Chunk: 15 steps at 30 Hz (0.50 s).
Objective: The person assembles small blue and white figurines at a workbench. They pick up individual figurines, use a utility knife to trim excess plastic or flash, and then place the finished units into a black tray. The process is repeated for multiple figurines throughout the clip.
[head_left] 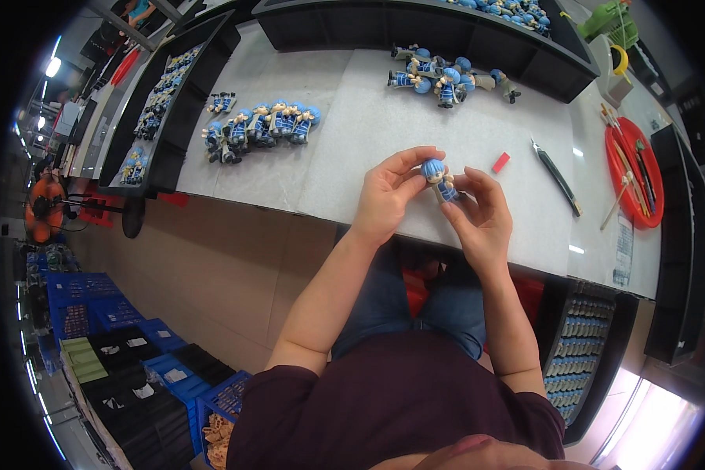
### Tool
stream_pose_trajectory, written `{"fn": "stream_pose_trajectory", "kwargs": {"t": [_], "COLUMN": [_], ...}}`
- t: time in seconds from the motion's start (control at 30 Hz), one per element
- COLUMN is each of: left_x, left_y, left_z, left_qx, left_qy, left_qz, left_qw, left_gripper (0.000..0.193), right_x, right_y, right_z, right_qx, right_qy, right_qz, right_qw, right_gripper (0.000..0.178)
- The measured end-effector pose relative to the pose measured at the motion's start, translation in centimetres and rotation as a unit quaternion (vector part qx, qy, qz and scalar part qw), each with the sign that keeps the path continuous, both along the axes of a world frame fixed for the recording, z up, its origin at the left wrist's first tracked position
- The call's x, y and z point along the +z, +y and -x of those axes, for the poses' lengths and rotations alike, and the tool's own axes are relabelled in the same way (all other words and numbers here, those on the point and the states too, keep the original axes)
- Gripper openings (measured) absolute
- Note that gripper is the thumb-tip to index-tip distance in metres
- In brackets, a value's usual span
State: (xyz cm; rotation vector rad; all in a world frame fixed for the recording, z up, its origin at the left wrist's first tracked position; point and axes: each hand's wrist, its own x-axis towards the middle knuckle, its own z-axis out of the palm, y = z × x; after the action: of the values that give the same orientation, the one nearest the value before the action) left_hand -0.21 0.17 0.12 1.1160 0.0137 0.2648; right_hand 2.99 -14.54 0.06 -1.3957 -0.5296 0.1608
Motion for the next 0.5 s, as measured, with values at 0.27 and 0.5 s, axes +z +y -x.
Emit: {"fn": "stream_pose_trajectory", "kwargs": {"t": [0.27,0.5], "left_x": [0.24,0.65], "left_y": [-0.15,-0.13], "left_z": [0.03,0.35], "left_qx": [0.008,0.01], "left_qy": [0.016,0.021], "left_qz": [0.025,0.035], "left_qw": [1.0,0.999], "left_gripper": [0.034,0.033], "right_x": [-0.05,0.17], "right_y": [-0.14,0.14], "right_z": [0.04,0.33], "right_qx": [-0.009,-0.026], "right_qy": [-0.008,-0.021], "right_qz": [0.009,0.034], "right_qw": [1.0,0.999], "right_gripper": [0.048,0.049]}}
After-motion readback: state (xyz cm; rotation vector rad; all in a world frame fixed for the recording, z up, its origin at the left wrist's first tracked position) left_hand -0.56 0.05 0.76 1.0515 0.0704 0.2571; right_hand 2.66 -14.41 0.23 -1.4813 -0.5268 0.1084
